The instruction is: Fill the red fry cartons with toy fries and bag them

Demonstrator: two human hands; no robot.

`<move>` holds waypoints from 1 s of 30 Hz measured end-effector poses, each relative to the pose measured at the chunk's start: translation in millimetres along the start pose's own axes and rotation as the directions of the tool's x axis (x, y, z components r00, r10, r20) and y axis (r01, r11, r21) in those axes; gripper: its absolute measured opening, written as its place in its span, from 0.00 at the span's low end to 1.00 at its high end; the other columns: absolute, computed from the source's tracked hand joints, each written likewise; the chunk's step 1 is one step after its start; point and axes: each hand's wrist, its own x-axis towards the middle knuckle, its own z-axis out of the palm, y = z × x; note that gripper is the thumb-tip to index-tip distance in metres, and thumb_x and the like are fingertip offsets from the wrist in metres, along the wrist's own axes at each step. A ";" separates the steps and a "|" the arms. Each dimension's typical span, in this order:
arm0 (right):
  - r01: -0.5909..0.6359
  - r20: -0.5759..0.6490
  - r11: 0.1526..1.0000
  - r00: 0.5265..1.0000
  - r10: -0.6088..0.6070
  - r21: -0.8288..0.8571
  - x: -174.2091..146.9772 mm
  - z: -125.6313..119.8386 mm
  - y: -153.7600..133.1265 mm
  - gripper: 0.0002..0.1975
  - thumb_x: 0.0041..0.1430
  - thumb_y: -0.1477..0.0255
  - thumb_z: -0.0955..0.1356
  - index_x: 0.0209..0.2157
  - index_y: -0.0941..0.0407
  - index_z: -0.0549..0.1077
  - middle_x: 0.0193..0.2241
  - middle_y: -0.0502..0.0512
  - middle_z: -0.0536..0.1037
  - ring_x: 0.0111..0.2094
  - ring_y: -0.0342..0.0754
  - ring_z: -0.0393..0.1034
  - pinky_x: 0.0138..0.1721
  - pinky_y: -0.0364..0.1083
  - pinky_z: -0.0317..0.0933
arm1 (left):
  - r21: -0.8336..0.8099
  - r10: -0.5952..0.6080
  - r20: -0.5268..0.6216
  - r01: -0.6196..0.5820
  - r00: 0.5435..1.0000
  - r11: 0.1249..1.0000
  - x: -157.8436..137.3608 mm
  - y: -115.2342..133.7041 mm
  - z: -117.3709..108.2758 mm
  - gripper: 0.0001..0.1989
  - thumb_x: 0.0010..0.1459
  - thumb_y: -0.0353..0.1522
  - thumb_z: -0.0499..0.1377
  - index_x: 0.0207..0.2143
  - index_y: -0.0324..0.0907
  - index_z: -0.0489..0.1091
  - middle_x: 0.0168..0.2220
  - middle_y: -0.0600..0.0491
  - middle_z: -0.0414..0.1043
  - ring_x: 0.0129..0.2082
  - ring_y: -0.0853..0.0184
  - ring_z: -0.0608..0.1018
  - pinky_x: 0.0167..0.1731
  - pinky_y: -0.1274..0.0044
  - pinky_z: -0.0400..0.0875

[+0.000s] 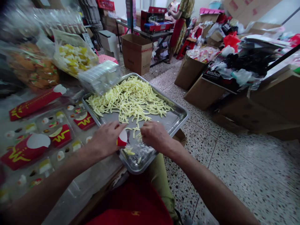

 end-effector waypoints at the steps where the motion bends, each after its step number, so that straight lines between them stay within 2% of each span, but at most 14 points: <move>1: 0.046 -0.018 0.999 0.999 -0.046 -0.011 -0.2 -2.8 -4.0 0.05 0.53 0.80 0.69 0.28 0.56 0.76 0.31 0.54 0.79 0.34 0.46 0.67 0.32 0.45 0.51 | -0.056 0.027 0.008 -0.027 1.000 0.998 2.3 6.2 6.0 0.29 0.51 0.31 0.66 0.57 0.40 0.67 0.49 0.43 0.70 0.50 0.50 0.74 0.49 0.61 0.71; 3: 0.093 -0.027 0.996 0.995 -0.093 -0.003 -1.5 -3.1 -12.7 0.06 0.56 0.80 0.68 0.29 0.57 0.76 0.32 0.55 0.79 0.34 0.47 0.67 0.32 0.45 0.52 | -0.212 0.053 0.005 -0.050 0.999 0.976 5.8 19.2 21.2 0.30 0.49 0.29 0.65 0.56 0.41 0.66 0.49 0.44 0.71 0.50 0.53 0.73 0.50 0.63 0.71; 5: 0.031 0.004 0.997 1.000 -0.031 0.070 -6.3 -0.1 -18.3 0.06 0.58 0.79 0.68 0.31 0.57 0.76 0.32 0.56 0.80 0.32 0.46 0.68 0.33 0.45 0.54 | -0.381 0.046 -0.032 -0.054 0.998 0.923 7.1 30.8 37.4 0.33 0.46 0.28 0.65 0.57 0.40 0.64 0.50 0.45 0.70 0.51 0.54 0.72 0.53 0.64 0.70; 8: -0.040 0.043 0.962 0.999 0.029 0.272 -20.7 1.2 -15.8 0.07 0.60 0.79 0.67 0.37 0.57 0.77 0.36 0.57 0.80 0.34 0.47 0.71 0.36 0.44 0.59 | -0.557 0.025 -0.100 -0.077 0.995 0.827 7.1 42.6 54.6 0.38 0.44 0.28 0.64 0.59 0.39 0.59 0.54 0.42 0.67 0.54 0.53 0.70 0.55 0.64 0.69; 10: -0.040 0.007 0.904 0.999 0.041 0.426 -30.2 -0.3 -10.0 0.09 0.61 0.79 0.66 0.38 0.54 0.77 0.36 0.55 0.80 0.36 0.47 0.73 0.38 0.44 0.61 | -0.632 0.008 -0.137 -0.093 0.991 0.769 8.6 48.2 58.9 0.35 0.44 0.28 0.64 0.57 0.39 0.60 0.52 0.42 0.66 0.53 0.53 0.69 0.54 0.62 0.69; 12: -0.096 -0.061 0.847 0.987 0.150 0.523 -35.8 -0.3 -7.4 0.06 0.59 0.78 0.67 0.35 0.53 0.75 0.33 0.50 0.80 0.33 0.46 0.73 0.36 0.44 0.62 | -0.681 -0.005 -0.201 -0.136 0.980 0.720 12.2 53.9 59.8 0.32 0.43 0.26 0.62 0.53 0.42 0.62 0.50 0.44 0.67 0.51 0.54 0.69 0.52 0.62 0.70; 14: -0.188 -0.130 0.819 0.944 0.303 0.543 -37.6 3.0 -12.4 0.06 0.55 0.78 0.68 0.32 0.52 0.70 0.28 0.48 0.78 0.29 0.45 0.71 0.32 0.43 0.61 | -0.696 0.018 -0.282 -0.218 0.959 0.684 16.3 59.7 60.6 0.29 0.42 0.23 0.61 0.50 0.44 0.62 0.49 0.46 0.67 0.49 0.56 0.69 0.52 0.63 0.69; 16: -0.245 -0.181 0.803 0.900 0.396 0.543 -38.3 8.0 -23.9 0.08 0.53 0.79 0.67 0.32 0.52 0.67 0.26 0.47 0.76 0.26 0.45 0.69 0.30 0.43 0.59 | -0.683 0.040 -0.345 -0.280 0.938 0.674 18.3 64.3 62.7 0.24 0.45 0.23 0.59 0.46 0.45 0.63 0.46 0.46 0.68 0.48 0.56 0.69 0.50 0.63 0.69; 17: -0.249 -0.188 0.793 0.892 0.411 0.555 -39.3 9.8 -30.2 0.09 0.53 0.80 0.66 0.33 0.52 0.66 0.26 0.47 0.75 0.26 0.45 0.69 0.29 0.43 0.59 | -0.680 0.043 -0.355 -0.289 0.934 0.674 18.2 65.3 64.0 0.21 0.46 0.23 0.59 0.44 0.45 0.63 0.45 0.47 0.68 0.47 0.56 0.69 0.49 0.63 0.69; 20: -0.174 -0.159 0.760 0.926 0.343 0.626 -45.1 7.3 -39.3 0.08 0.57 0.80 0.65 0.35 0.52 0.68 0.29 0.48 0.76 0.29 0.45 0.70 0.32 0.43 0.62 | -0.683 0.075 -0.316 -0.282 0.946 0.674 14.9 60.4 63.9 0.21 0.46 0.26 0.61 0.44 0.44 0.64 0.46 0.46 0.69 0.48 0.55 0.70 0.50 0.62 0.70; 23: -0.122 -0.227 0.756 0.912 0.340 0.643 -46.8 -4.3 -18.0 0.03 0.60 0.74 0.70 0.35 0.52 0.74 0.31 0.49 0.79 0.32 0.45 0.73 0.35 0.44 0.65 | -0.666 0.049 -0.247 -0.206 0.968 0.717 12.8 44.0 53.8 0.33 0.43 0.29 0.66 0.54 0.44 0.63 0.52 0.45 0.68 0.52 0.52 0.70 0.54 0.60 0.69; 26: -0.172 -0.307 0.819 0.869 0.388 0.547 -28.5 -9.7 26.7 0.05 0.60 0.68 0.72 0.37 0.53 0.79 0.32 0.51 0.81 0.32 0.46 0.73 0.35 0.45 0.64 | -0.649 -0.060 -0.206 -0.091 0.977 0.755 14.5 21.7 39.3 0.41 0.44 0.30 0.68 0.61 0.42 0.60 0.56 0.44 0.69 0.56 0.52 0.70 0.59 0.60 0.66; 28: -0.244 -0.282 0.877 0.882 0.378 0.413 -5.8 -6.1 53.4 0.06 0.61 0.67 0.72 0.37 0.54 0.80 0.32 0.54 0.81 0.32 0.47 0.73 0.35 0.46 0.62 | -0.638 -0.114 -0.192 -0.036 0.975 0.769 15.9 6.9 32.0 0.40 0.45 0.30 0.68 0.62 0.42 0.60 0.58 0.45 0.69 0.57 0.53 0.71 0.60 0.61 0.66; 30: -0.308 -0.205 0.919 0.910 0.360 0.248 18.5 0.8 67.9 0.09 0.63 0.65 0.70 0.35 0.55 0.81 0.33 0.57 0.81 0.33 0.49 0.72 0.35 0.47 0.60 | -0.617 -0.158 -0.190 0.007 0.969 0.787 16.2 -5.9 28.0 0.40 0.46 0.31 0.68 0.61 0.43 0.60 0.59 0.45 0.69 0.58 0.53 0.71 0.61 0.61 0.65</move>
